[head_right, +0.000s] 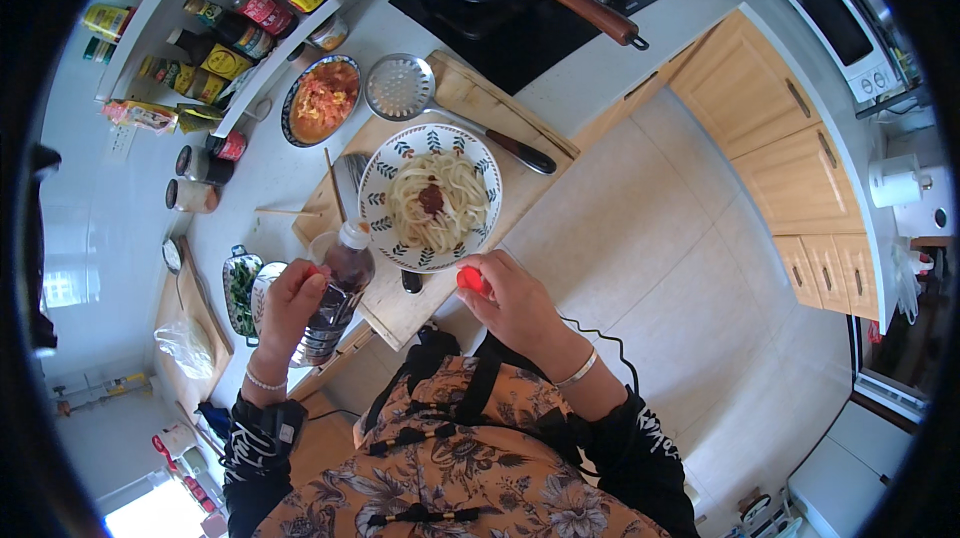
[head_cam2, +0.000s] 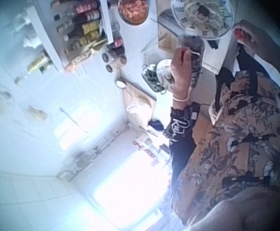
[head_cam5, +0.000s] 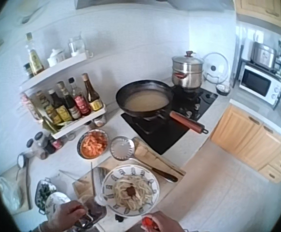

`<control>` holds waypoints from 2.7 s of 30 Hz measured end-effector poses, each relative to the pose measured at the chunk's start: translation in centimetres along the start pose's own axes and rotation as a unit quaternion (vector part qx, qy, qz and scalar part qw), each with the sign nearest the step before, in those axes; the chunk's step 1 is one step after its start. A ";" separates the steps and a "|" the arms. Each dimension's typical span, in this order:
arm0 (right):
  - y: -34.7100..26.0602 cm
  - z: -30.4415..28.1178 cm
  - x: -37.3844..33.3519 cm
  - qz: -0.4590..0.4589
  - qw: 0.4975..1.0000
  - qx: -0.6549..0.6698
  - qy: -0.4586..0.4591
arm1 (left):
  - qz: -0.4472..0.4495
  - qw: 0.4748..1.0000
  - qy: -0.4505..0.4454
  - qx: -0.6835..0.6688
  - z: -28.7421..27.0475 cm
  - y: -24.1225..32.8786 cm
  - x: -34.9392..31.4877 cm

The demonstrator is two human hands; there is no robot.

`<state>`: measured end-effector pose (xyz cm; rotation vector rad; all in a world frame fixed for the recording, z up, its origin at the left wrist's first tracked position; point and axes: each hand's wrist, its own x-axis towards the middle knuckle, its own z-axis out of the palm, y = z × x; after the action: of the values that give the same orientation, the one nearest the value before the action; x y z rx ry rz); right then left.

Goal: The person assembles a noodle dish by adding seasonings, vegetables, and tomato-egg mixture to bowls of noodles, then carries the finished bowl to the living room.

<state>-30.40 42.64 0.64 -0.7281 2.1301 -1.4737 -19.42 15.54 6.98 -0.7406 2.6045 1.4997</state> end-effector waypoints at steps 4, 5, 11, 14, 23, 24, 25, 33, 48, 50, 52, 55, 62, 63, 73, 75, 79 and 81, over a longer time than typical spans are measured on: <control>-0.4 0.6 0.2 -0.002 1.000 -0.014 -0.020 | -0.042 0.998 0.006 -0.051 -0.6 -0.5 -1.0; -0.5 0.8 0.4 -0.009 1.000 -0.014 -0.020 | -0.027 0.998 0.001 -0.061 -0.7 -0.5 -1.2; -1.2 1.4 0.8 -0.020 0.999 -0.012 -0.037 | -0.016 1.000 0.007 -0.020 -0.6 0.0 -1.6; -1.3 1.5 0.7 -0.013 0.999 -0.012 -0.040 | 0.010 1.000 0.012 0.018 -0.3 0.3 -1.4; -0.5 0.9 0.2 -0.009 0.999 -0.010 -0.031 | 0.052 0.990 0.004 0.128 0.6 0.7 -0.4; -0.4 0.8 0.1 -0.009 1.000 -0.010 -0.028 | 0.051 0.989 0.002 0.135 0.7 0.7 -0.3; -0.3 0.7 0.0 -0.010 1.000 -0.010 -0.026 | 0.045 0.988 0.001 0.146 0.8 0.7 -0.2; -0.2 0.3 -0.2 -0.004 1.000 -0.014 -0.019 | 0.048 0.986 -0.007 0.157 1.2 0.5 0.2; 0.2 0.2 0.0 0.004 1.000 -0.014 -0.017 | 0.064 0.983 -0.008 0.170 1.5 0.5 0.9; 0.3 0.2 0.1 -0.001 1.000 -0.015 -0.014 | 0.064 0.983 -0.009 0.169 1.5 0.6 0.9; 0.3 0.2 0.2 -0.002 1.000 -0.016 -0.013 | 0.061 0.984 -0.009 0.168 1.5 0.6 1.0; 0.4 0.2 0.2 -0.002 1.000 -0.019 -0.017 | 0.057 0.984 -0.008 0.167 1.6 0.6 1.1; 0.6 0.3 0.4 -0.008 1.000 -0.021 -0.021 | 0.042 0.992 0.003 0.119 1.6 0.2 0.9; 0.6 0.3 0.4 -0.007 1.000 -0.017 -0.018 | 0.031 0.994 -0.001 0.105 1.5 0.3 0.7; -1.5 2.6 1.7 -0.047 0.997 0.001 -0.061 | -0.025 0.992 0.069 -0.103 -2.1 0.4 -6.3; -2.2 4.0 2.5 -0.074 0.993 0.001 -0.090 | -0.045 0.986 0.101 -0.122 -3.4 -0.2 -8.5; -3.7 7.2 3.5 -0.100 0.984 -0.007 -0.147 | -0.099 0.976 0.149 -0.123 -6.0 -2.8 -12.6; -4.4 9.1 3.9 -0.102 0.978 0.014 -0.182 | -0.108 0.969 0.188 -0.119 -6.7 -4.7 -14.0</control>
<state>-26.95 32.45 1.54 -1.1375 1.7957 -1.3424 -3.73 13.40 10.55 -1.4107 2.4925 1.7672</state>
